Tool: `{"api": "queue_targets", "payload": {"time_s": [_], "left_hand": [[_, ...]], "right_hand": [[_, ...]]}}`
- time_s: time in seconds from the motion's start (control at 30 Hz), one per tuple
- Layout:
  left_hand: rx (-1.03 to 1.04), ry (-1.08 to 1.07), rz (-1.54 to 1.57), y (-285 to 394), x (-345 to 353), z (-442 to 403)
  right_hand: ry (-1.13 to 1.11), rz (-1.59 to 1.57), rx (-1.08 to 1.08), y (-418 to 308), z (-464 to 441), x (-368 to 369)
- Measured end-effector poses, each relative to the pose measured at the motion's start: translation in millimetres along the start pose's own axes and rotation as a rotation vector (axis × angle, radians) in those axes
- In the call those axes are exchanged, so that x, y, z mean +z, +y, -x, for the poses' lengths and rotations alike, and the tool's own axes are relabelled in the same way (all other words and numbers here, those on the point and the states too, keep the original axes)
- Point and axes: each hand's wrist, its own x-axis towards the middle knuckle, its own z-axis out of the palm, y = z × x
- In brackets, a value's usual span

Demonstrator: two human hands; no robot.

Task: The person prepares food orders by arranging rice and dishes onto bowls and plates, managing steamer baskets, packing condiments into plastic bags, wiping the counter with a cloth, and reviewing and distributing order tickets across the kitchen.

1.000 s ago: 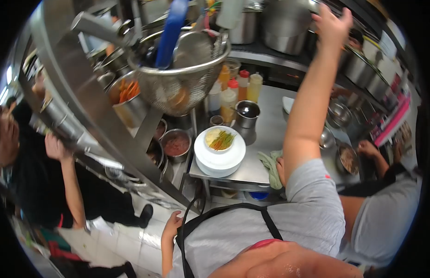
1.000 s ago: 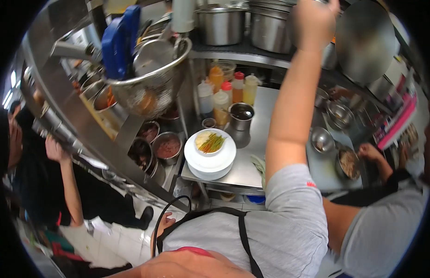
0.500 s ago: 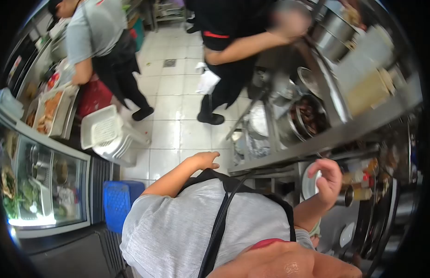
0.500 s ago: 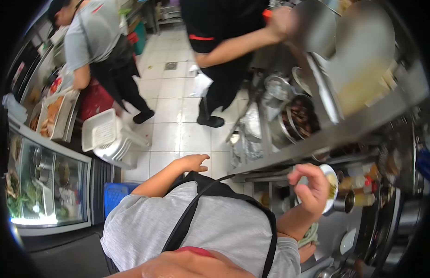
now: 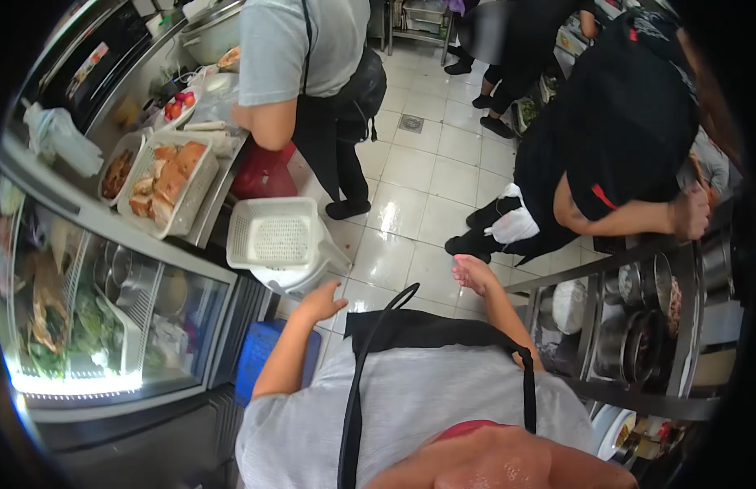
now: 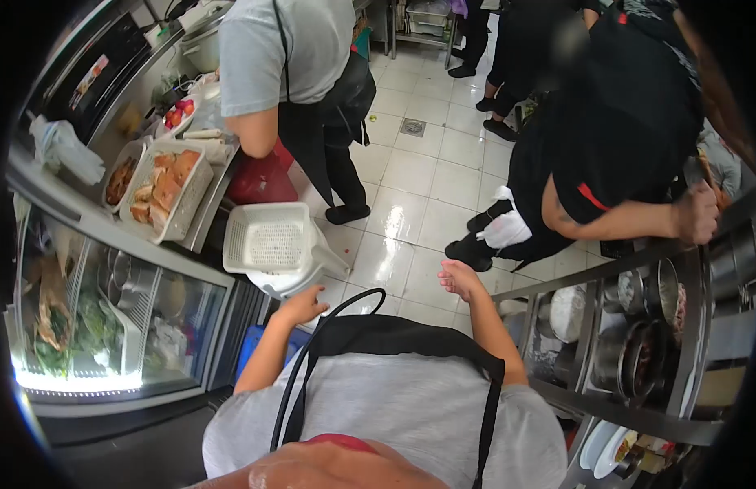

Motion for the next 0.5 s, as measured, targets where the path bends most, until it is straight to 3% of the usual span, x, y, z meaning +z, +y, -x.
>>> {"api": "queue_targets", "payload": {"time_s": [0.1,0.27,0.37,0.5], "left_hand": [[-0.031,-0.103,0.079,3.2,-8.2,-31.4],[0.048,-0.102,0.298,2.6,-0.7,-123.1],[-0.033,-0.025,0.339,-6.1,3.2,-170.9],[-0.003,0.141,0.719,11.9,-24.7,-199.1]], "right_hand": [[-0.002,0.06,0.138,-39.0,-71.1,3.2],[0.061,0.301,-0.002,-137.4,-172.6,2.6],[0.106,0.363,-0.08,-210.7,-223.8,4.0],[0.085,0.441,-0.16,-295.9,-286.8,16.8]]}}
